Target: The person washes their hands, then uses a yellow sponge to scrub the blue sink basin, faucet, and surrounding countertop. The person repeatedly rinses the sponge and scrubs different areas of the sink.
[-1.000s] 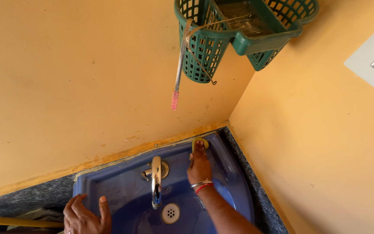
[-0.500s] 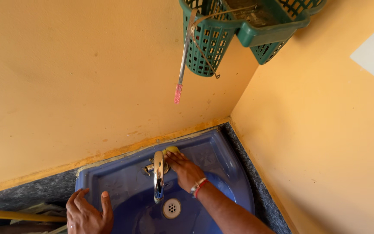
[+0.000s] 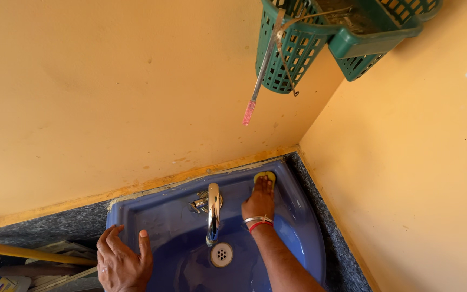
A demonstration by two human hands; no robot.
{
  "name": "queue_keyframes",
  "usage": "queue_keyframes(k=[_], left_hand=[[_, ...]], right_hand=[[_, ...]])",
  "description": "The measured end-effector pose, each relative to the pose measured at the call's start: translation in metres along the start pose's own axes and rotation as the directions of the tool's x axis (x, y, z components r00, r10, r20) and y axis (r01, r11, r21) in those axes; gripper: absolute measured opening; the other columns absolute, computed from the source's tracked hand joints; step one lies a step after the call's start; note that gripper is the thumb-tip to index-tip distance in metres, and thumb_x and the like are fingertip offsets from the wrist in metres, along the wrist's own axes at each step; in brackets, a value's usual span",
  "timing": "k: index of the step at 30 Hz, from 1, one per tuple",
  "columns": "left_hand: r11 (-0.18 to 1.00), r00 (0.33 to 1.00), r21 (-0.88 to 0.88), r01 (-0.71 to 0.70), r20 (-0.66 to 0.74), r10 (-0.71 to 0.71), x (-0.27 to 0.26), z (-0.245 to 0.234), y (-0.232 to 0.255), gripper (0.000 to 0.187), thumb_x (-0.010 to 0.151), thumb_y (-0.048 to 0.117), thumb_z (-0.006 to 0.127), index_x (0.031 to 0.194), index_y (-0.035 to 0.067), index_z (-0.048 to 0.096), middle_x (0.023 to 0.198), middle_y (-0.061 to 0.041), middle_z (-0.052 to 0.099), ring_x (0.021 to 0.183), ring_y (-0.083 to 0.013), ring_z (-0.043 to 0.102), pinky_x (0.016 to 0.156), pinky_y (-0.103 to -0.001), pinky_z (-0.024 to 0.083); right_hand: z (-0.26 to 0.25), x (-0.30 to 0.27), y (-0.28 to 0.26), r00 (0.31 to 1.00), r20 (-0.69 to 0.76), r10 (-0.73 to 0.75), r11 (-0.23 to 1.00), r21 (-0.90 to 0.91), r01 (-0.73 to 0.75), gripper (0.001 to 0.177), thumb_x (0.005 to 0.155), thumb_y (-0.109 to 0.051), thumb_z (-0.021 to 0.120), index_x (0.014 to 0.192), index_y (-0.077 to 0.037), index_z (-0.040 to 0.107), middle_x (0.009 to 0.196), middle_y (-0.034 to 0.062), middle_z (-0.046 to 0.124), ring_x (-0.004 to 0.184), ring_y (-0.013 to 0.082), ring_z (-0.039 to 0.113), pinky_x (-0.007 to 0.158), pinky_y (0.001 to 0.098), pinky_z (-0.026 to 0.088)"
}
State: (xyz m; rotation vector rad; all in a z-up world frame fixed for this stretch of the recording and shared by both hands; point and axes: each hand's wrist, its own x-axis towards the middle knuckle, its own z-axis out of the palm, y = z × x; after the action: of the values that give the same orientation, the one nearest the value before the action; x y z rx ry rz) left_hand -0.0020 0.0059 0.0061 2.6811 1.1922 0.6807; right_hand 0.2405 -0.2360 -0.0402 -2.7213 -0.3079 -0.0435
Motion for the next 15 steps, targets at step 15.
queue_keyframes(k=[15], left_hand=[[0.998,0.995,-0.044,-0.05,-0.087,0.046,-0.005,-0.003,0.009,0.067,0.102,0.06,0.051,0.135,0.002,0.058,0.139,-0.022,0.055,0.125,-0.0412,0.06,0.095,-0.055,0.056]], right_hand=[[-0.04,-0.039,-0.001,0.878,0.193,-0.438,0.894,0.196,0.403,0.072,0.08,0.012,0.058,0.148,-0.005,0.046,0.158,0.0154,0.045,0.148,0.0293,0.04,0.124,0.0381,0.028]])
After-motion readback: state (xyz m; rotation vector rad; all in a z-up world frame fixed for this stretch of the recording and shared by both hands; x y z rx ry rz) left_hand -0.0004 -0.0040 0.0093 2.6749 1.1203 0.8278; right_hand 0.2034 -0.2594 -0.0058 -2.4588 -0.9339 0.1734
